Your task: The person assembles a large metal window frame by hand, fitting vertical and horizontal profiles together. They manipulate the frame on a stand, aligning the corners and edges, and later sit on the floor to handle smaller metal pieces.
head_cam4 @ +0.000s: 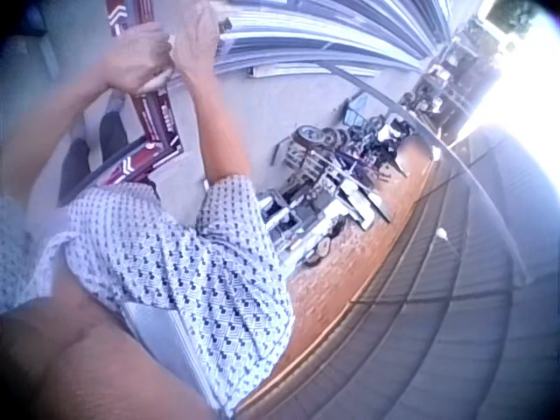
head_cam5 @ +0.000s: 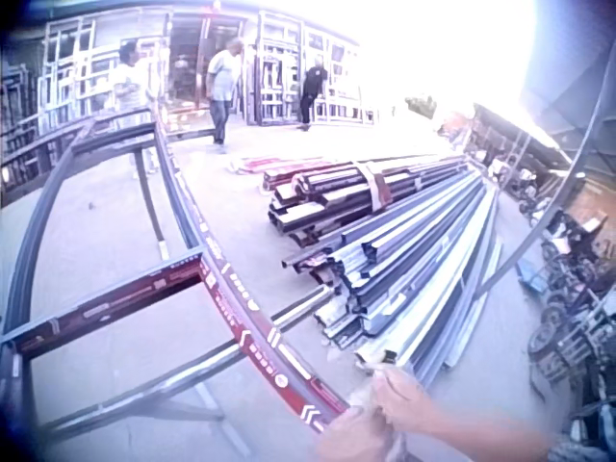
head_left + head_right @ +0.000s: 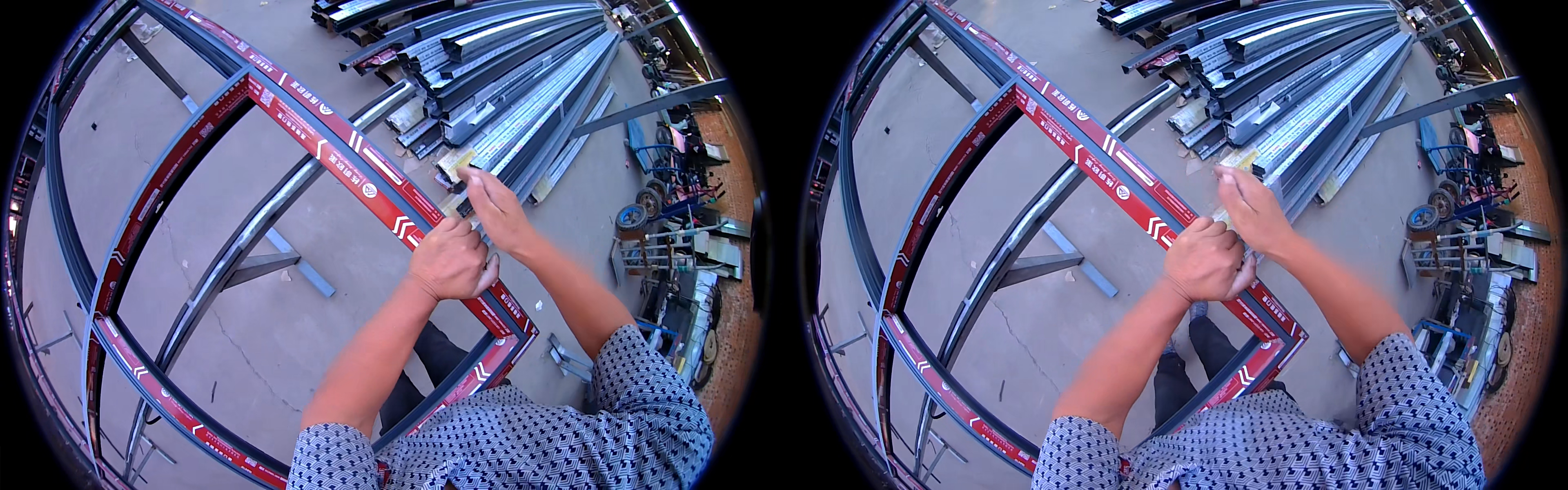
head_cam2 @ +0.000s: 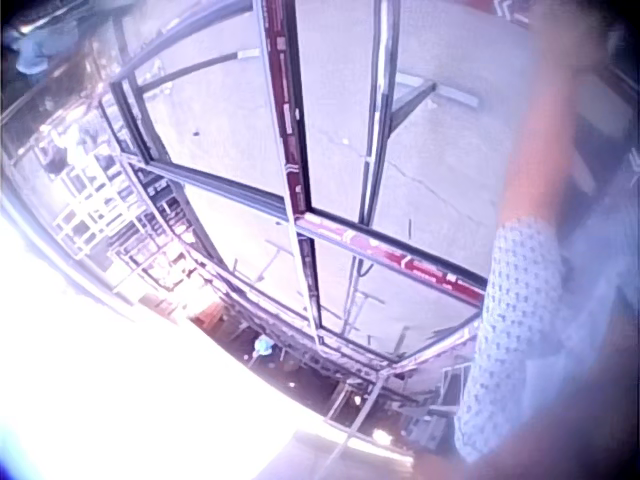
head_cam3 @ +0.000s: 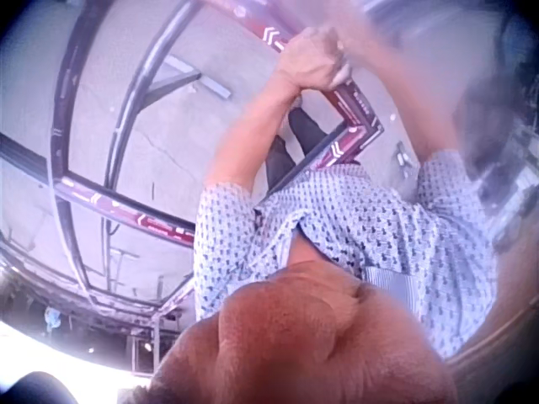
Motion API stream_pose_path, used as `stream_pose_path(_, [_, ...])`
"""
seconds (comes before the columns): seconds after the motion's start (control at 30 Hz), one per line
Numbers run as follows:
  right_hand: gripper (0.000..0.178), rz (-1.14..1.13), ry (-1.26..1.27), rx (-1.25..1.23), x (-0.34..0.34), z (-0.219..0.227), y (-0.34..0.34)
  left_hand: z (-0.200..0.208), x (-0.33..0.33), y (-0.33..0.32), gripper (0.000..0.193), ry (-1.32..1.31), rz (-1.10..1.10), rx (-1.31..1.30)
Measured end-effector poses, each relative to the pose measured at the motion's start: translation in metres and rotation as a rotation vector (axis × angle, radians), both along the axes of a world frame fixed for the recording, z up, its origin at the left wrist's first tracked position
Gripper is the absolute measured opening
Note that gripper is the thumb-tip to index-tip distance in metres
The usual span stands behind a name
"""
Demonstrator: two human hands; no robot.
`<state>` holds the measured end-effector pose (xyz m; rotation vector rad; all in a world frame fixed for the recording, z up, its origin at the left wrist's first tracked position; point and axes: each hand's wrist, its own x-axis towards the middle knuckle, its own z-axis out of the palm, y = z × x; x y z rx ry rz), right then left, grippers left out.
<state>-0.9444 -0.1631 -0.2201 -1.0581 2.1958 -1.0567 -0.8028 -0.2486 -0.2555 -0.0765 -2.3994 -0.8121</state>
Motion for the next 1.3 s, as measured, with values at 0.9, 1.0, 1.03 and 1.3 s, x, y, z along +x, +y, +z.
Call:
stream_pose_path(0.9, [0.076, -0.172, -0.475, 0.111, 0.069, -0.013, 0.202, -0.011, 0.023, 0.042, 0.076, -0.266, 0.721, -0.126])
stream_pose_path(1.0, [0.077, -0.14, -0.46, 0.093, 0.067, -0.017, 0.203, -0.007, 0.026, 0.061, 0.089, -0.373, 0.966, 0.045])
stream_pose_path(1.03, [0.077, -0.132, -0.451, 0.089, 0.066, -0.018, 0.204, -0.001, 0.026, 0.065, 0.092, -0.391, 0.939, 0.248])
stream_pose_path(1.3, [0.073, -0.094, -0.433, 0.049, 0.065, -0.022, 0.205, -0.006, 0.036, 0.045, 0.062, -0.373, 0.681, 0.885])
